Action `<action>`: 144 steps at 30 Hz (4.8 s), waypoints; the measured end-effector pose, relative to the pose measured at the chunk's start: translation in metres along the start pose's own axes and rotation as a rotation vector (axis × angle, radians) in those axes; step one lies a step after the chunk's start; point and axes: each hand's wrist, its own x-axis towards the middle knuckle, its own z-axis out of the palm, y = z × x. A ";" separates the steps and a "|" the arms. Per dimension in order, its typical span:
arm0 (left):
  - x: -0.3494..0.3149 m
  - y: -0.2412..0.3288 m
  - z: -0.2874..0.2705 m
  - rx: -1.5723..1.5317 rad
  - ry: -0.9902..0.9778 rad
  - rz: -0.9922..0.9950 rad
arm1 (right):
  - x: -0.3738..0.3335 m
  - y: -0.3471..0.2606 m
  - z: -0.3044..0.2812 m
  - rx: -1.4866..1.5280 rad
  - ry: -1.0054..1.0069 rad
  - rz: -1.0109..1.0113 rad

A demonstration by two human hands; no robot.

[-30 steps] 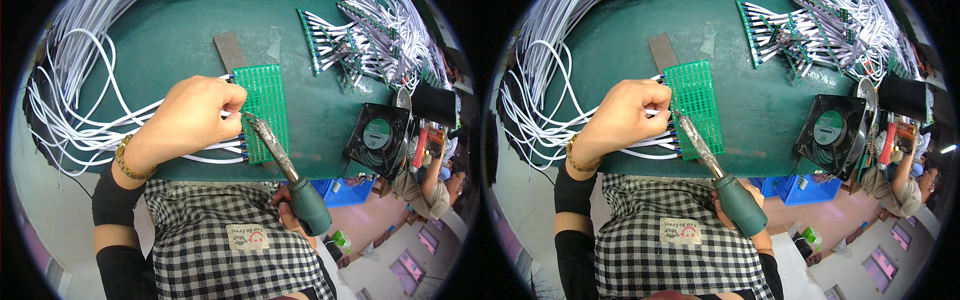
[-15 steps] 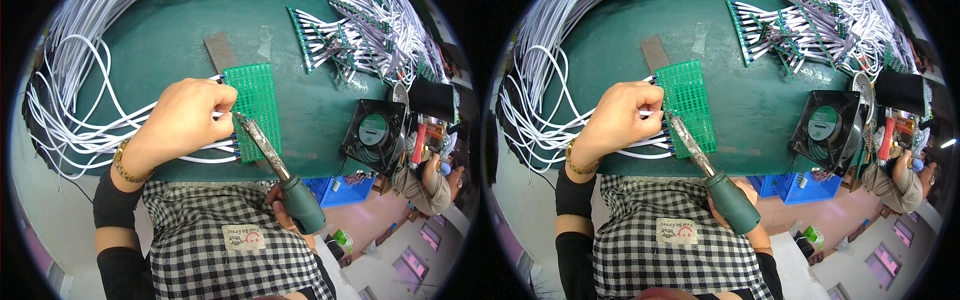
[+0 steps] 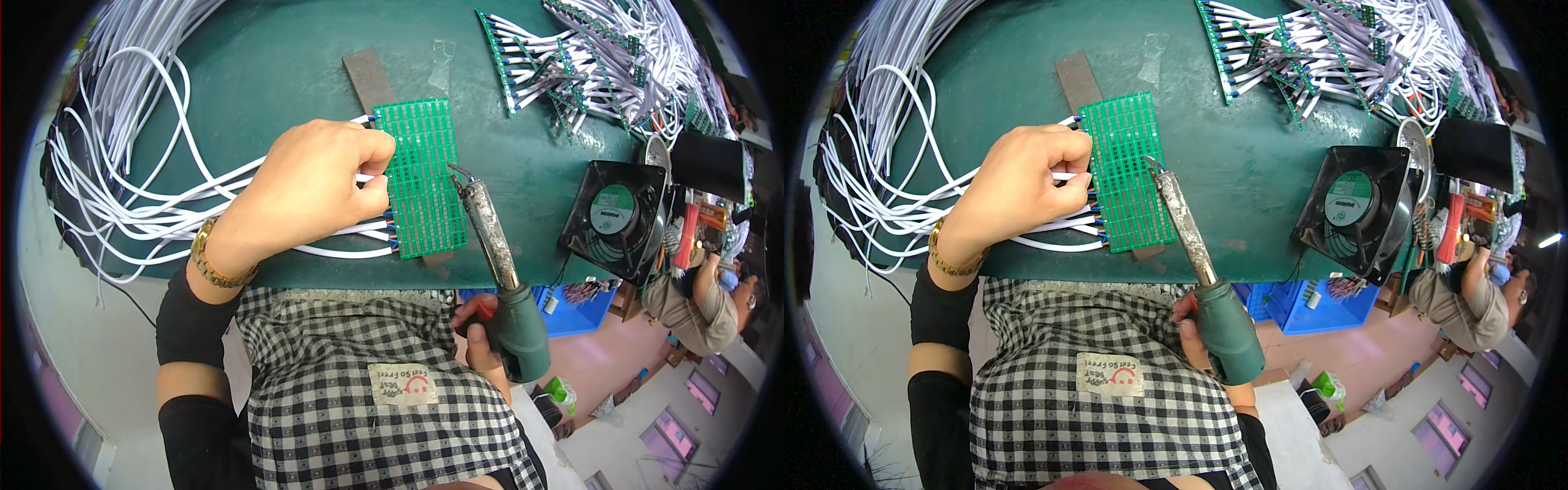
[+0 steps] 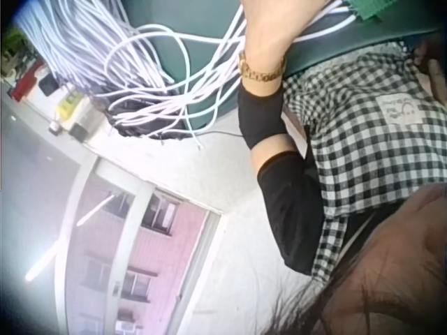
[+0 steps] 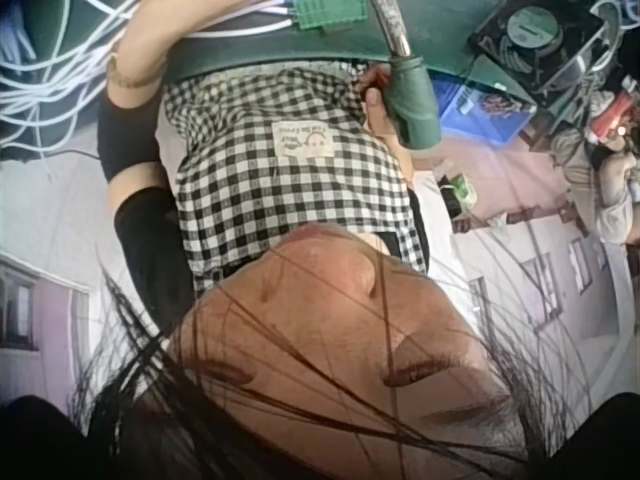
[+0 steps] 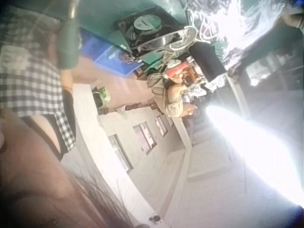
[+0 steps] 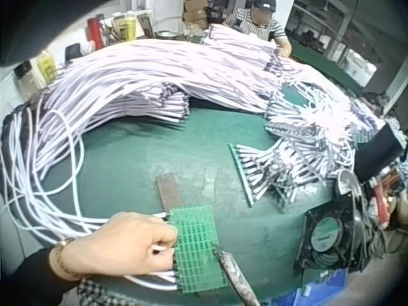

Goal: The person positions wires onto the edge of a circuit board and solders them in place using a soldering gun.

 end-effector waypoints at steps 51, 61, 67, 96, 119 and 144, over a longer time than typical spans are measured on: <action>-0.023 0.013 0.016 0.115 0.222 -0.015 | -0.002 0.041 -0.024 -0.626 -0.159 -0.195; -0.022 0.013 0.021 0.156 0.244 0.015 | -0.004 0.046 -0.016 -0.447 -0.206 -0.213; -0.023 0.011 0.023 0.156 0.252 0.014 | -0.003 0.040 -0.020 -0.483 -0.229 -0.276; -0.059 0.035 0.022 0.286 0.315 0.030 | -0.009 0.014 -0.014 -0.302 -0.163 -0.161; -0.041 0.005 0.035 0.008 0.435 0.076 | -0.009 0.025 -0.018 -0.295 -0.155 -0.172; -0.033 0.013 0.032 0.059 0.369 -0.032 | -0.010 0.029 -0.014 -0.252 -0.206 -0.149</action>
